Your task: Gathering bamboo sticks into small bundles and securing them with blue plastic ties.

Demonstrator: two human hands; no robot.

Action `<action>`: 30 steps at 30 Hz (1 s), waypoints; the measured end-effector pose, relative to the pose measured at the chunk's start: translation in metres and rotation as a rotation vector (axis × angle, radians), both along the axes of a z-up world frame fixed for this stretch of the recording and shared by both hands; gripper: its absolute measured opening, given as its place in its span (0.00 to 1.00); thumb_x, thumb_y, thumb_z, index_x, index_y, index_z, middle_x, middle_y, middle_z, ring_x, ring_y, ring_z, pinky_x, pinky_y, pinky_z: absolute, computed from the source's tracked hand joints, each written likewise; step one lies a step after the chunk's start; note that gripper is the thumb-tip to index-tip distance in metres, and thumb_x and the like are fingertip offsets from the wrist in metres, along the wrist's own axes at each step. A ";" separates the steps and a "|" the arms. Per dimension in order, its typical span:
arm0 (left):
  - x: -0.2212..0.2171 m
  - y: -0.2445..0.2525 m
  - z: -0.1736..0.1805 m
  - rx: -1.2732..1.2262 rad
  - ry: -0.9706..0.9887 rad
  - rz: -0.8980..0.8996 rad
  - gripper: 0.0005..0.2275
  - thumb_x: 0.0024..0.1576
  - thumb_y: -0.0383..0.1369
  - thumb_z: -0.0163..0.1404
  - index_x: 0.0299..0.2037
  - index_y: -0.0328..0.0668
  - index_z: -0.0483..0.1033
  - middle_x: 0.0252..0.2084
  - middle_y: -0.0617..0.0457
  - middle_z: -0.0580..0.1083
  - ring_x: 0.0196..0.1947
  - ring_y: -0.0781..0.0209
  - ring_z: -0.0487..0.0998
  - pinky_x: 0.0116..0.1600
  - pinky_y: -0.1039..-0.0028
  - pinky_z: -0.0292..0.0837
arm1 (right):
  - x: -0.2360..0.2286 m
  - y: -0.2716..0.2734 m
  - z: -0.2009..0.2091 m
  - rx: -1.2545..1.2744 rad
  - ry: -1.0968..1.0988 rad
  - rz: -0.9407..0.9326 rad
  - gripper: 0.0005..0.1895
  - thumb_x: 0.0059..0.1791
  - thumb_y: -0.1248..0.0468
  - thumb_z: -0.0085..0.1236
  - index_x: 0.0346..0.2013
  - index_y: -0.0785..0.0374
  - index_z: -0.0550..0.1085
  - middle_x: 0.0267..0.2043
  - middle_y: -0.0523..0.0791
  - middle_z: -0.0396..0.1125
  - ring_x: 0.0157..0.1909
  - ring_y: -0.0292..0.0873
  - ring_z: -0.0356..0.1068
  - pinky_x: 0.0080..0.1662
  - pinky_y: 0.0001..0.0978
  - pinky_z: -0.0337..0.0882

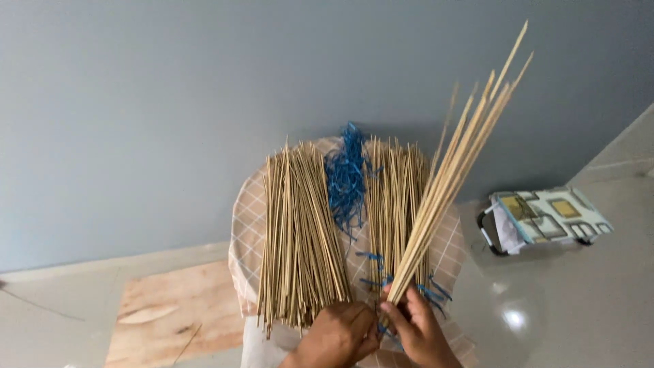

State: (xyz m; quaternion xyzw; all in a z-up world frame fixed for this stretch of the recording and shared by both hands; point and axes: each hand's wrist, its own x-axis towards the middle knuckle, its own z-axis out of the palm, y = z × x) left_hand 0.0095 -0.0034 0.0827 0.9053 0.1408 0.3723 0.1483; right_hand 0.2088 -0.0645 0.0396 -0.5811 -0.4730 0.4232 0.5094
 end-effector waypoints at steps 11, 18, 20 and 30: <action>0.039 0.052 -0.185 -1.960 -0.636 -0.238 0.09 0.57 0.20 0.39 0.43 0.35 0.72 0.37 0.44 0.75 0.40 0.54 0.73 0.51 0.66 0.62 | 0.023 0.028 -0.103 0.621 0.722 0.344 0.11 0.50 0.73 0.56 0.46 0.62 0.69 0.39 0.58 0.72 0.36 0.50 0.72 0.47 0.48 0.68; 0.078 0.079 -0.340 -2.296 -0.768 -0.228 0.06 0.66 0.30 0.36 0.48 0.40 0.63 0.44 0.41 0.70 0.48 0.43 0.73 0.56 0.56 0.71 | 0.035 0.032 -0.085 0.968 0.768 0.512 0.17 0.55 0.75 0.51 0.58 0.65 0.73 0.51 0.64 0.69 0.46 0.57 0.75 0.50 0.59 0.78; 0.058 0.046 -0.257 -1.938 -1.059 -0.208 0.04 0.63 0.27 0.38 0.39 0.39 0.66 0.32 0.42 0.70 0.32 0.49 0.69 0.38 0.60 0.68 | 0.049 0.020 -0.075 0.955 0.743 0.454 0.16 0.55 0.75 0.52 0.58 0.64 0.75 0.52 0.64 0.70 0.48 0.56 0.75 0.51 0.55 0.78; -0.131 0.038 -0.043 -0.938 -1.502 -0.089 0.08 0.58 0.22 0.43 0.41 0.48 0.72 0.18 0.61 0.61 0.14 0.68 0.60 0.29 0.73 0.57 | 0.046 0.009 -0.010 0.343 -0.063 -0.119 0.14 0.53 0.67 0.39 0.54 0.63 0.64 0.38 0.49 0.71 0.31 0.38 0.63 0.32 0.30 0.67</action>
